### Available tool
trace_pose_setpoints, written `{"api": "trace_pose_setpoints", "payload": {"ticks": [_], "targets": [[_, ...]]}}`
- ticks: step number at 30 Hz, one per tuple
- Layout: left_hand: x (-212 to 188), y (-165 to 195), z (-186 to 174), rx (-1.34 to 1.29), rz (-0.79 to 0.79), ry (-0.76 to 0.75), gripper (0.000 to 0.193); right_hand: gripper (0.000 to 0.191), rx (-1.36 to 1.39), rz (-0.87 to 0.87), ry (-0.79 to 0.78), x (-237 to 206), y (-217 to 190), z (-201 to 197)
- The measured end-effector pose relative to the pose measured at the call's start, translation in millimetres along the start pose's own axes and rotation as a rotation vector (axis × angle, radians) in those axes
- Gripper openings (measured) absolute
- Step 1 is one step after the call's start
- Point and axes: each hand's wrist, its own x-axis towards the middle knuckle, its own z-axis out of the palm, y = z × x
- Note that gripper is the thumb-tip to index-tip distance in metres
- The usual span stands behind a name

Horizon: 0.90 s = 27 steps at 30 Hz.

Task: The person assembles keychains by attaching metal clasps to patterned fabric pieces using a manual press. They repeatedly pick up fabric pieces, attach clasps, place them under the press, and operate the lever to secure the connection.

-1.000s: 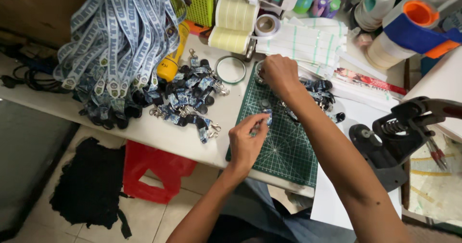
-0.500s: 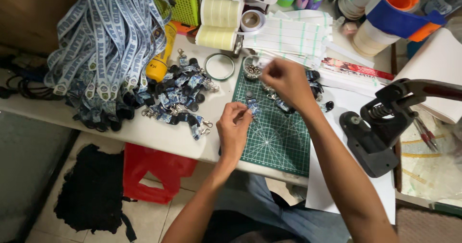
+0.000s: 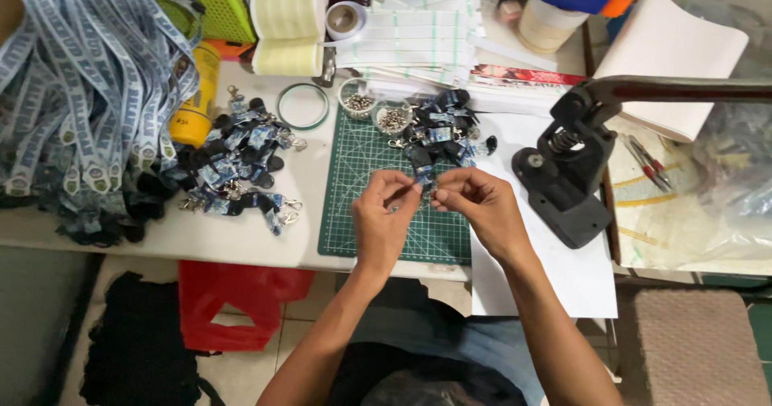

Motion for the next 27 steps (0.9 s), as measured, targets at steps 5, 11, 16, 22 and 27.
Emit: {"api": "trace_pose_setpoints", "payload": {"ticks": [5,11,16,22,27], "targets": [[-5.3,13.8,14.3,0.064,0.167,-0.033,0.012,0.009,-0.106,-0.122,0.071,-8.4,3.0,-4.9],[-8.9,15.3,21.0,0.084,0.179,-0.058,0.012,0.007,-0.074,-0.157,0.092,-10.4,10.0,-10.9],[-9.4,14.5,19.1,0.199,0.317,-0.078,0.013,0.008,-0.003,-0.126,0.095,-8.9,13.5,-14.4],[-7.2,8.6,15.3,0.284,0.407,-0.116,0.016,0.007,-0.027,-0.057,0.092,-9.3,18.1,-17.3],[-4.7,2.2,18.1,0.275,0.355,-0.154,0.021,0.007,-0.069,-0.036,0.102,-12.8,20.4,-20.2]]}}
